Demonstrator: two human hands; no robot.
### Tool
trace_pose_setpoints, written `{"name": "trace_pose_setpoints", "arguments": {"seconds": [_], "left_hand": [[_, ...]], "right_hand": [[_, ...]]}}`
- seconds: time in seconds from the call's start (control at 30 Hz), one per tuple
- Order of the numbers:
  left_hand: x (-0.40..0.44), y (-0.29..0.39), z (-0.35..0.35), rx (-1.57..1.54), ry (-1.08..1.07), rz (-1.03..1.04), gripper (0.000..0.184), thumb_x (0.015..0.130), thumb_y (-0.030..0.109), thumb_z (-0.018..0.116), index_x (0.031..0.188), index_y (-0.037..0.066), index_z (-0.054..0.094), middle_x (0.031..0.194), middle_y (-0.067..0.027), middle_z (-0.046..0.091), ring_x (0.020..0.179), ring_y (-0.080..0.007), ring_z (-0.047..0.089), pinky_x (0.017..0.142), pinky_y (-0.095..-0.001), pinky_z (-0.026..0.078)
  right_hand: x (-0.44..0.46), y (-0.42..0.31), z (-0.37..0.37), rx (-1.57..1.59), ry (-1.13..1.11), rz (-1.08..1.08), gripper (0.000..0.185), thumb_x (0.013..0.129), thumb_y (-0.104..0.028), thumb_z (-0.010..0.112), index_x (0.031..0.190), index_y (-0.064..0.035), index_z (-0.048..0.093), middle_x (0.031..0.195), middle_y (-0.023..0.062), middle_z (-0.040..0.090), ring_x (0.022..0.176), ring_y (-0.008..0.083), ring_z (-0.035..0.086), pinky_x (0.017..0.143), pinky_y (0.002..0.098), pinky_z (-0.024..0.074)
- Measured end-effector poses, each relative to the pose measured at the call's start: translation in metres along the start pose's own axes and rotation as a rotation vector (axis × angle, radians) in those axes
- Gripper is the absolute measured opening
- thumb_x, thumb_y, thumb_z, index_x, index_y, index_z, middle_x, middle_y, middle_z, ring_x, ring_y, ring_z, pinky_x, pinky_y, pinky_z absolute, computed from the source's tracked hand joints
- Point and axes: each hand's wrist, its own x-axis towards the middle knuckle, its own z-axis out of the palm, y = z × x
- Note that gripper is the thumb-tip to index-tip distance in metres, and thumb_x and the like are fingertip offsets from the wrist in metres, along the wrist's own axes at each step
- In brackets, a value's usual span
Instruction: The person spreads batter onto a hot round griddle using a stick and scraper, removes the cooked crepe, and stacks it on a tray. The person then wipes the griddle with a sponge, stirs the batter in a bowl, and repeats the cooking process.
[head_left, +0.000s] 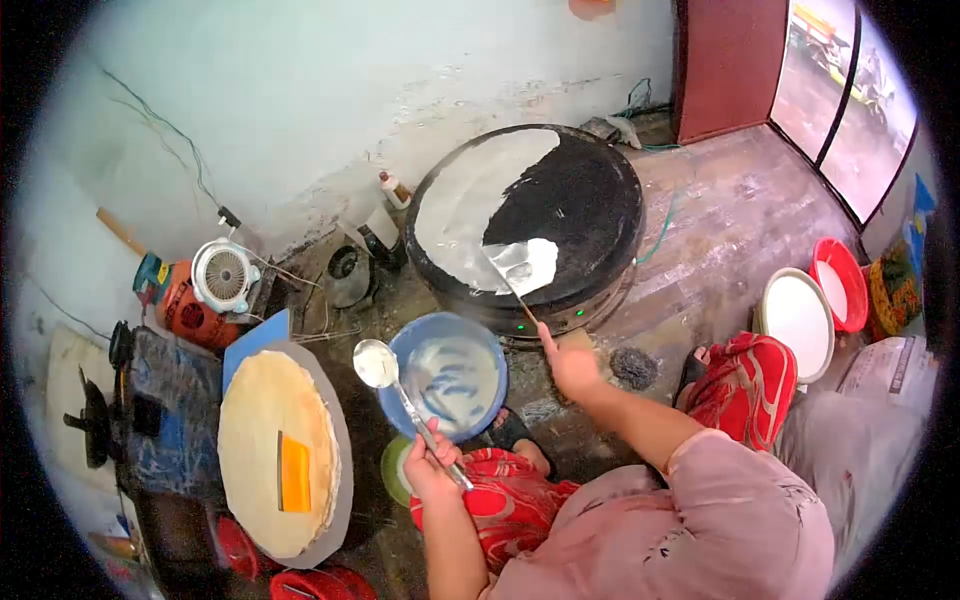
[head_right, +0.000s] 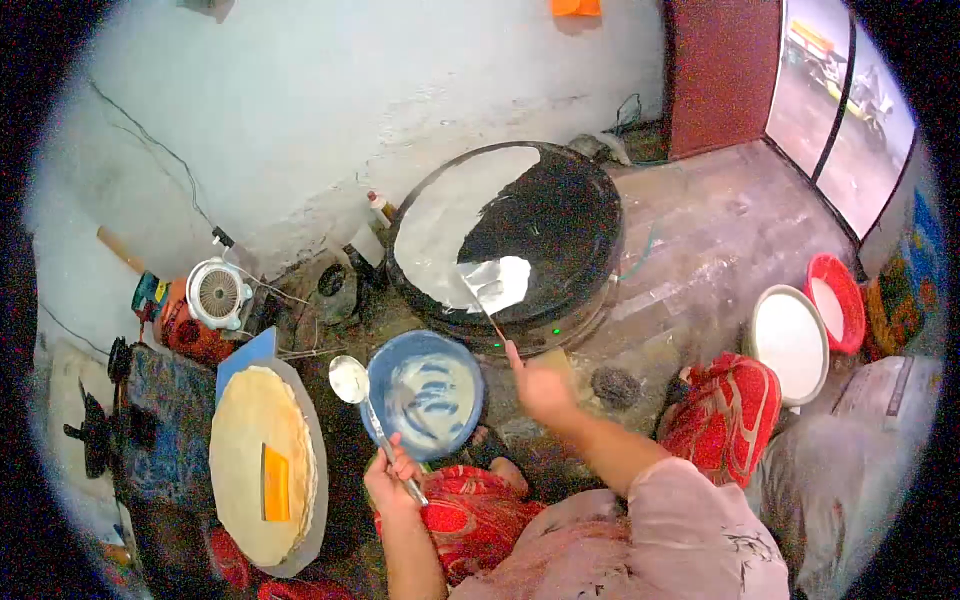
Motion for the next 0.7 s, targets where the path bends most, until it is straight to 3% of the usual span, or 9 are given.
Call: {"name": "trace_pose_setpoints", "arguments": {"seconds": [0.03, 0.07, 0.17, 0.23, 0.27, 0.33, 0.53, 0.6, 0.7], "left_hand": [[-0.002, -0.002, 0.004, 0.021, 0.027, 0.026, 0.035, 0.093, 0.024, 0.034, 0.107, -0.004, 0.050, 0.070, -0.0040, 0.046, 0.052, -0.0125, 0.040, 0.045, -0.0242, 0.033], [0.000, -0.001, 0.003, 0.035, 0.026, 0.023, 0.035, 0.093, 0.024, 0.034, 0.107, -0.004, 0.050, 0.070, -0.0040, 0.046, 0.052, -0.0125, 0.040, 0.045, -0.0242, 0.033], [0.002, -0.004, 0.003, 0.034, 0.004, -0.007, 0.035, 0.094, 0.024, 0.034, 0.106, -0.005, 0.050, 0.069, -0.0045, 0.046, 0.050, -0.0131, 0.040, 0.044, -0.0242, 0.034], [0.001, -0.009, 0.011, 0.037, 0.009, 0.014, 0.033, 0.094, 0.022, 0.034, 0.105, -0.005, 0.049, 0.068, -0.0041, 0.045, 0.049, -0.0121, 0.041, 0.042, -0.0231, 0.034], [0.000, -0.010, 0.015, 0.039, 0.019, 0.040, 0.031, 0.094, 0.020, 0.034, 0.103, -0.006, 0.048, 0.067, -0.0037, 0.044, 0.048, -0.0111, 0.041, 0.039, -0.0219, 0.035], [-0.003, -0.016, 0.022, 0.065, 0.036, 0.060, 0.031, 0.095, 0.019, 0.033, 0.102, -0.006, 0.049, 0.066, -0.0029, 0.045, 0.047, -0.0107, 0.041, 0.039, -0.0224, 0.036], [0.003, -0.017, 0.017, 0.015, 0.008, -0.007, 0.036, 0.094, 0.024, 0.031, 0.107, -0.006, 0.048, 0.069, -0.0060, 0.047, 0.049, -0.0143, 0.040, 0.042, -0.0250, 0.037], [-0.005, -0.026, 0.035, 0.041, 0.139, 0.077, 0.033, 0.095, 0.022, 0.033, 0.101, -0.006, 0.049, 0.067, -0.0020, 0.045, 0.045, -0.0093, 0.039, 0.036, -0.0215, 0.035], [0.004, -0.024, 0.031, 0.038, 0.105, 0.049, 0.033, 0.094, 0.022, 0.034, 0.100, -0.006, 0.050, 0.067, -0.0024, 0.045, 0.045, -0.0095, 0.038, 0.036, -0.0222, 0.034]], "right_hand": [[0.009, 0.015, 0.007, -0.079, 0.019, 0.026, 0.068, 0.079, -0.007, 0.046, 0.139, -0.0048, 0.015, 0.076, 0.0175, 0.059, 0.058, 0.0283, 0.057, 0.056, 0.0398, 0.0459], [0.006, 0.032, -0.023, 0.201, -0.075, 0.267, 0.066, 0.085, -0.008, 0.041, 0.141, -0.0218, 0.009, 0.075, 0.0162, 0.059, 0.070, 0.0342, 0.060, 0.057, 0.0442, 0.0462], [0.009, 0.056, -0.032, 0.321, -0.036, 0.447, 0.060, 0.084, -0.012, 0.045, 0.138, -0.0250, 0.024, 0.074, 0.0182, 0.060, 0.069, 0.0367, 0.059, 0.059, 0.0441, 0.0462], [0.014, 0.065, -0.016, 1.230, -0.023, 0.708, 0.048, 0.083, -0.019, 0.050, 0.130, -0.0271, 0.040, 0.075, 0.0191, 0.061, 0.068, 0.0378, 0.059, 0.059, 0.0453, 0.0458], [0.007, 0.057, -0.019, 1.234, -0.022, 0.709, 0.048, 0.083, -0.019, 0.050, 0.130, -0.0271, 0.040, 0.075, 0.0191, 0.061, 0.068, 0.0378, 0.059, 0.059, 0.0453, 0.0458], [-0.012, 0.036, -0.019, 0.322, 0.148, 0.205, 0.040, 0.083, -0.020, 0.048, 0.123, -0.0293, 0.051, 0.077, 0.0138, 0.060, 0.062, 0.0306, 0.059, 0.054, 0.0421, 0.0466], [0.000, 0.123, -0.047, 0.129, 0.258, 0.353, 0.035, 0.076, -0.021, 0.056, 0.110, -0.0227, 0.060, 0.070, 0.0110, 0.061, 0.065, 0.0330, 0.059, 0.056, 0.0423, 0.0464], [0.006, 0.137, -0.043, 0.133, 0.318, 0.414, 0.035, 0.075, -0.020, 0.056, 0.109, -0.0223, 0.061, 0.071, 0.0115, 0.061, 0.067, 0.0332, 0.059, 0.058, 0.0424, 0.0469], [-0.001, 0.116, -0.046, 0.433, 0.353, 0.290, 0.041, 0.073, -0.017, 0.055, 0.114, -0.0237, 0.058, 0.068, 0.0139, 0.059, 0.063, 0.0330, 0.057, 0.058, 0.0416, 0.0470]]}}
